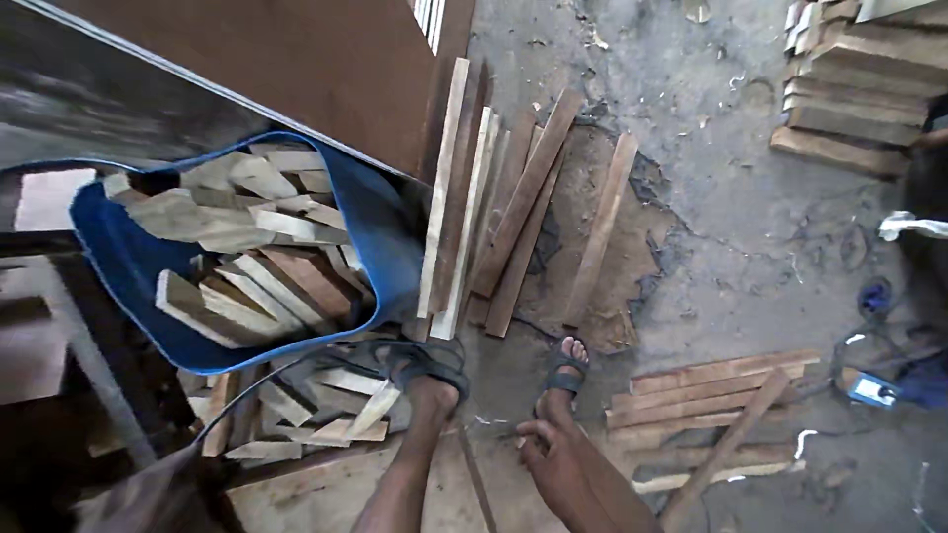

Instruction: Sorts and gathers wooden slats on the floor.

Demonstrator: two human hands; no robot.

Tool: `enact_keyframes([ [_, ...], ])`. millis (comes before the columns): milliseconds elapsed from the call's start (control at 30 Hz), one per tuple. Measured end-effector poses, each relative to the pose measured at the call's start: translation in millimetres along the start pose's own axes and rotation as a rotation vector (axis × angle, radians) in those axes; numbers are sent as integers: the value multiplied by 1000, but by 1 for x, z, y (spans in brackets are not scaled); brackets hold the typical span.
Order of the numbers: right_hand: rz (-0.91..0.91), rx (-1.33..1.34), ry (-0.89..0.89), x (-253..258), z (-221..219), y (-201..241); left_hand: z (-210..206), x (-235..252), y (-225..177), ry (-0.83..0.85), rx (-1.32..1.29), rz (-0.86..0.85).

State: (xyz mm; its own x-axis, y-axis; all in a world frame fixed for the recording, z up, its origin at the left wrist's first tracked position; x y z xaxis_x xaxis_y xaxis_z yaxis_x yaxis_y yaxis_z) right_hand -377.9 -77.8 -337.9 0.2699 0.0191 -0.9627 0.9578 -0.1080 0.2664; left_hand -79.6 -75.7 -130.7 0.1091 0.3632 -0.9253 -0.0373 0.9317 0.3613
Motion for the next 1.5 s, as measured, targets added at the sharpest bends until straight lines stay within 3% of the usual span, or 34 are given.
enact_keyframes([
  [33,-1,-16,4,-1,0,2,-10,26,19,-45,-179,-37],
  [67,-6,-23,11,-1,1,6,-24,71,43,-44,-132,-165],
  [133,-27,-11,17,-2,4,11,-76,224,92,-193,303,-675],
  [167,-31,8,10,-1,5,11,-104,303,92,-353,417,-895],
  [200,-30,30,2,-1,6,10,-117,348,65,-374,468,-935],
  [333,29,102,-37,-3,9,-5,-107,382,-81,-436,121,-711],
  [400,32,108,-61,-4,12,-12,-102,399,-119,-505,11,-585],
  [500,-13,85,-52,-7,17,-18,-109,426,-141,-523,52,-486],
  [567,-30,109,-46,-4,19,-23,-110,434,-139,-519,34,-520],
  [633,-34,129,-49,-4,23,-25,-108,430,-126,-414,-65,-637],
  [700,-3,166,-61,-5,26,-22,-104,406,-107,-168,-327,-801],
  [767,43,209,-74,-2,28,-15,-101,371,-88,196,-730,-951],
  [833,62,225,-77,-2,28,-9,-101,339,-77,489,-1091,-999],
  [900,47,228,-67,-3,27,-3,-102,328,-76,629,-1292,-991],
  [1000,28,228,-55,-3,25,0,-103,333,-85,551,-1329,-883],
  [1067,20,239,-53,-3,26,0,-107,335,-95,383,-1164,-785],
  [1233,40,238,-51,-1,31,-1,-116,336,-107,88,-710,-809],
  [1500,63,246,-60,2,32,3,-152,326,-90,36,-706,-841],
])
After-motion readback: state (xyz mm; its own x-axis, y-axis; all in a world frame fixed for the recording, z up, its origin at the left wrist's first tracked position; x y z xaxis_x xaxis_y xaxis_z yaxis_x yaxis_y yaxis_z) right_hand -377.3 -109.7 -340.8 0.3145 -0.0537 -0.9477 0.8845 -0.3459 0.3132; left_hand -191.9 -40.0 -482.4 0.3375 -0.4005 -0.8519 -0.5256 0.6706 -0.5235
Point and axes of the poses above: each hand's wrist, its own x-axis towards the middle knuckle, its own z-axis out of the back of the hand, y = z × x, the point moved 1 cm from there along x, towards the middle knuckle, and after that the axes turned 4 degrees about y, right-handed, at the moved point
